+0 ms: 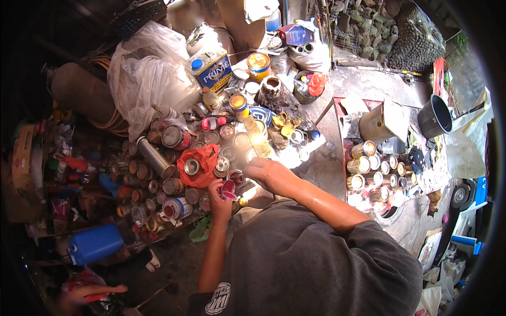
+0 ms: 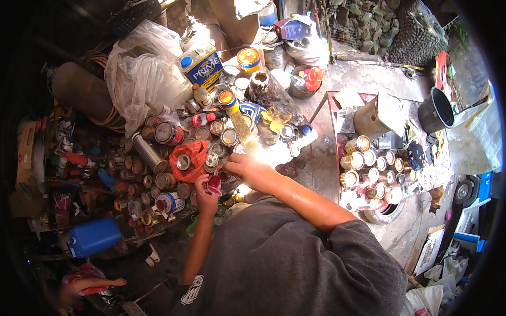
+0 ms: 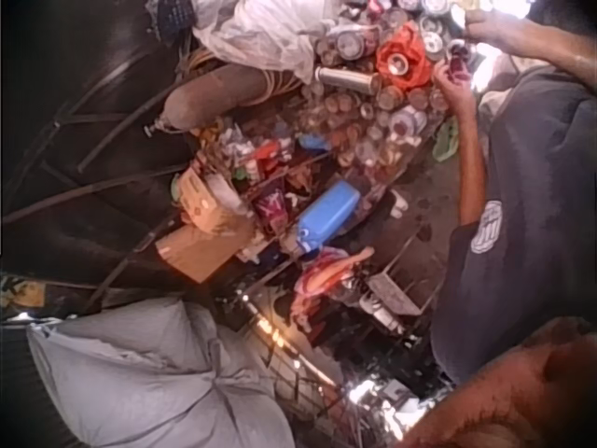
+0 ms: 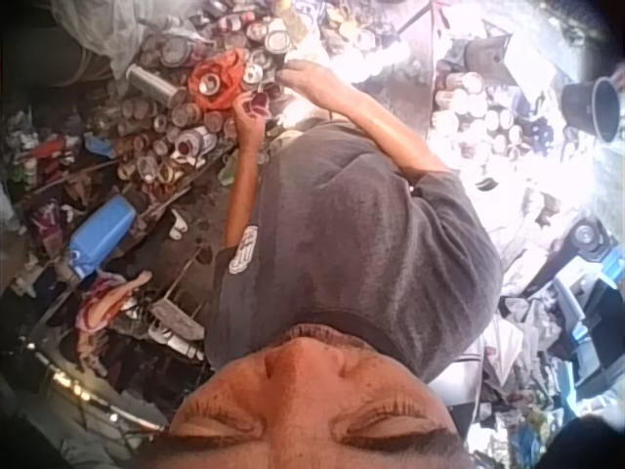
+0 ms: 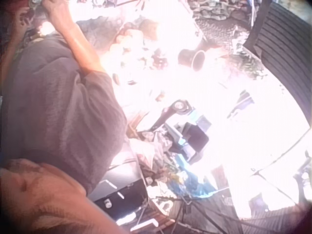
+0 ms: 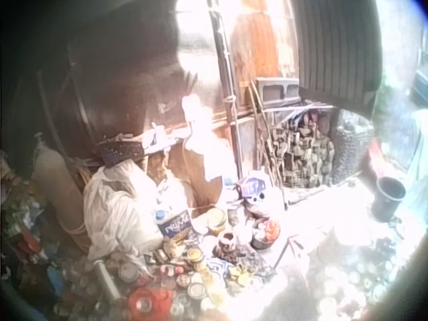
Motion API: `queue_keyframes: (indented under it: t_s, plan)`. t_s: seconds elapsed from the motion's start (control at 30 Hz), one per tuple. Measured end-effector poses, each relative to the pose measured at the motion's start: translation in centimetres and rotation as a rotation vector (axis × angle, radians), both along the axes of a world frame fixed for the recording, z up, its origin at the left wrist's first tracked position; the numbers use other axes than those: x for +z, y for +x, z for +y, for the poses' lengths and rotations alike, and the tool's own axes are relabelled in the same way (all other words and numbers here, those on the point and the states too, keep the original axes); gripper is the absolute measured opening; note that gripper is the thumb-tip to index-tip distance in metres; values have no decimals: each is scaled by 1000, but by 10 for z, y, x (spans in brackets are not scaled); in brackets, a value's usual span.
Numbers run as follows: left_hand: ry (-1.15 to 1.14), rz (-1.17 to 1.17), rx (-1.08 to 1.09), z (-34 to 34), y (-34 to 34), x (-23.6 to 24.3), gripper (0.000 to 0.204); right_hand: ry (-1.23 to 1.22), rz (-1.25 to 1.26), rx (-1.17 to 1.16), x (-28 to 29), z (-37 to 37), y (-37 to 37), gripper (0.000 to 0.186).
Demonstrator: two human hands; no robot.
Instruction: The person mixes red paint in a small can using a flat stick. They then walk through a garage filled with cars and apply the paint to the side of a red sedan using the stick as a brush. Finally, they return to the workbench and place the can down.
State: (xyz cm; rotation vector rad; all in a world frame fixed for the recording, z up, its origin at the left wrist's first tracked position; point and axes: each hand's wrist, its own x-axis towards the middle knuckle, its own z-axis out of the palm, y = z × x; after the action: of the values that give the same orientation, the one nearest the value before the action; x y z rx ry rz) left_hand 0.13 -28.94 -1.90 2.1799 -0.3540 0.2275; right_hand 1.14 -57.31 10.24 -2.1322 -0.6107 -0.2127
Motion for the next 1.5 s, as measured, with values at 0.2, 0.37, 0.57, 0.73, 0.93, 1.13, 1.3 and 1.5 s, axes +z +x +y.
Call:
queue_keyframes:
  t_s: [0.2,0.37,0.57,0.73,0.93,1.13,1.3,1.5]
  plan:
    - [21,-114,48,-6,-7,-1,52,-27,28,6,0,1,0,20]
    - [-142,-117,133,-14,-13,-10,54,-36,40,3,-1,2,0,21]
    - [-14,-250,137,-8,-11,-8,56,-38,46,-8,2,4,-2,21]
    - [50,-349,68,-6,-8,5,57,-24,54,-18,1,4,-3,21]
    - [-80,-372,62,-9,-7,11,60,-24,77,-20,5,5,-4,21]
    - [-285,-343,166,-27,-7,54,62,-36,76,-24,1,5,-4,20]
    - [-575,-195,256,-43,-9,98,60,-35,73,-8,6,5,-2,18]
    - [-921,191,227,-41,-8,140,63,-15,78,-2,7,6,-1,22]
